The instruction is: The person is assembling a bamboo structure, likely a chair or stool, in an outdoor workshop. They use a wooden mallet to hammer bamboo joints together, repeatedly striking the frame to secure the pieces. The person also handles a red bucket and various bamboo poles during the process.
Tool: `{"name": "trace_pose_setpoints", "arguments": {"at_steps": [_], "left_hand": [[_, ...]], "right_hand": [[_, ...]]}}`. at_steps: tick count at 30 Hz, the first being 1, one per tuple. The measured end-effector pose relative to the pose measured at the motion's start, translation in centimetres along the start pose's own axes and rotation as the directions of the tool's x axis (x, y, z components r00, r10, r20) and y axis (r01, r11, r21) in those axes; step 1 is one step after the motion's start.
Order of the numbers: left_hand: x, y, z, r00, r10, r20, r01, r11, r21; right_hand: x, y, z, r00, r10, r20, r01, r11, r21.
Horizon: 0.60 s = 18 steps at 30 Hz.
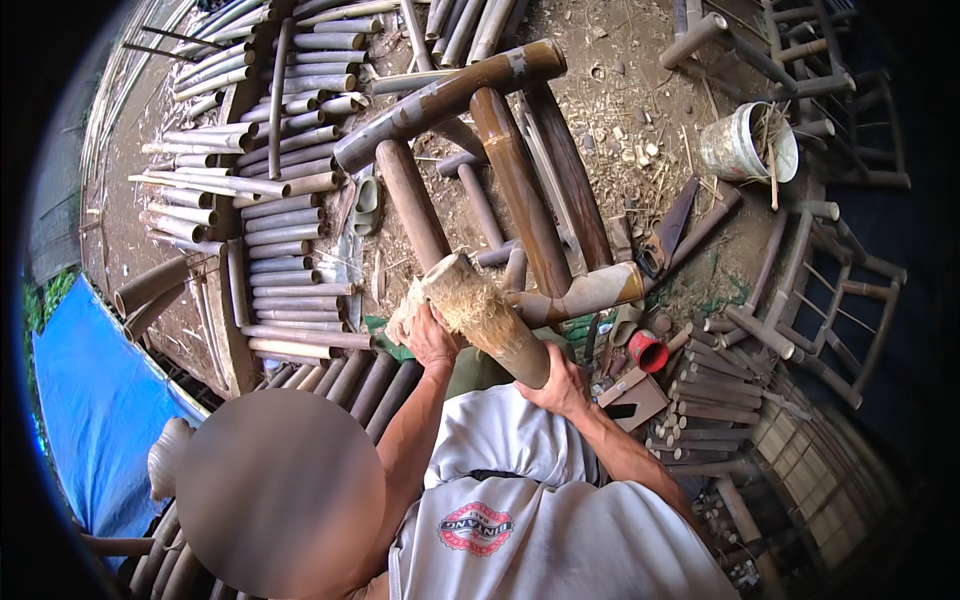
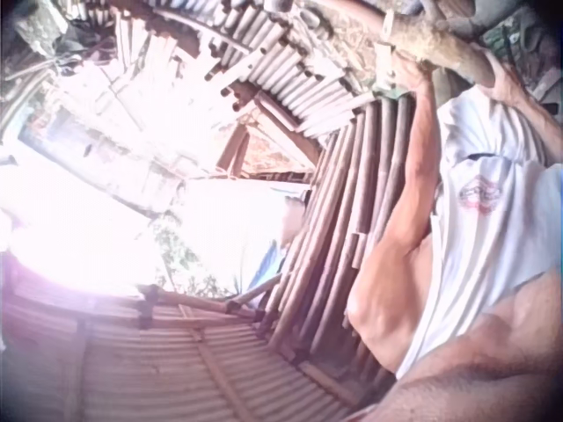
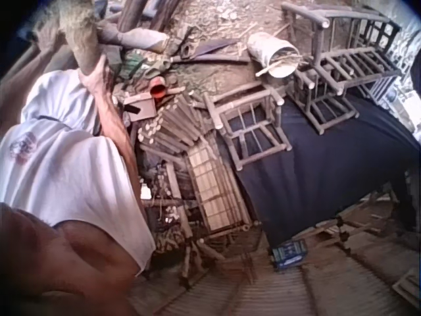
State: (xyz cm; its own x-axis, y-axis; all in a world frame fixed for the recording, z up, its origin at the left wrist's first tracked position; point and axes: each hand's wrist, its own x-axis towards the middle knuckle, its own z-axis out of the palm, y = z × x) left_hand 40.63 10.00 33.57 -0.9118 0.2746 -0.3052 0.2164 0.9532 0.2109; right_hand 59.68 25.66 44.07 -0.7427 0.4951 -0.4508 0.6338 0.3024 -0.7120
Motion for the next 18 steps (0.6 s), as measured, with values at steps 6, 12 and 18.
{"name": "trace_pose_setpoints", "arguments": {"at_steps": [6,12,18], "left_hand": [[-0.9,-2.4,0.8,0.98,0.116,-0.159,-0.11,0.993,0.044],[-0.4,3.0,-3.8,0.991,-0.131,-0.02,0.128,0.987,-0.099],[-2.6,12.6,-8.1,0.779,0.593,-0.203,-0.617,0.667,-0.418]], "right_hand": [[0.0,-0.6,-0.1,0.99,-0.123,-0.067,0.125,0.991,0.035],[-2.2,2.3,-1.1,0.989,0.017,-0.15,-0.006,0.997,0.072],[-5.6,11.6,-6.0,0.57,0.513,-0.642,-0.194,0.843,0.502]]}}
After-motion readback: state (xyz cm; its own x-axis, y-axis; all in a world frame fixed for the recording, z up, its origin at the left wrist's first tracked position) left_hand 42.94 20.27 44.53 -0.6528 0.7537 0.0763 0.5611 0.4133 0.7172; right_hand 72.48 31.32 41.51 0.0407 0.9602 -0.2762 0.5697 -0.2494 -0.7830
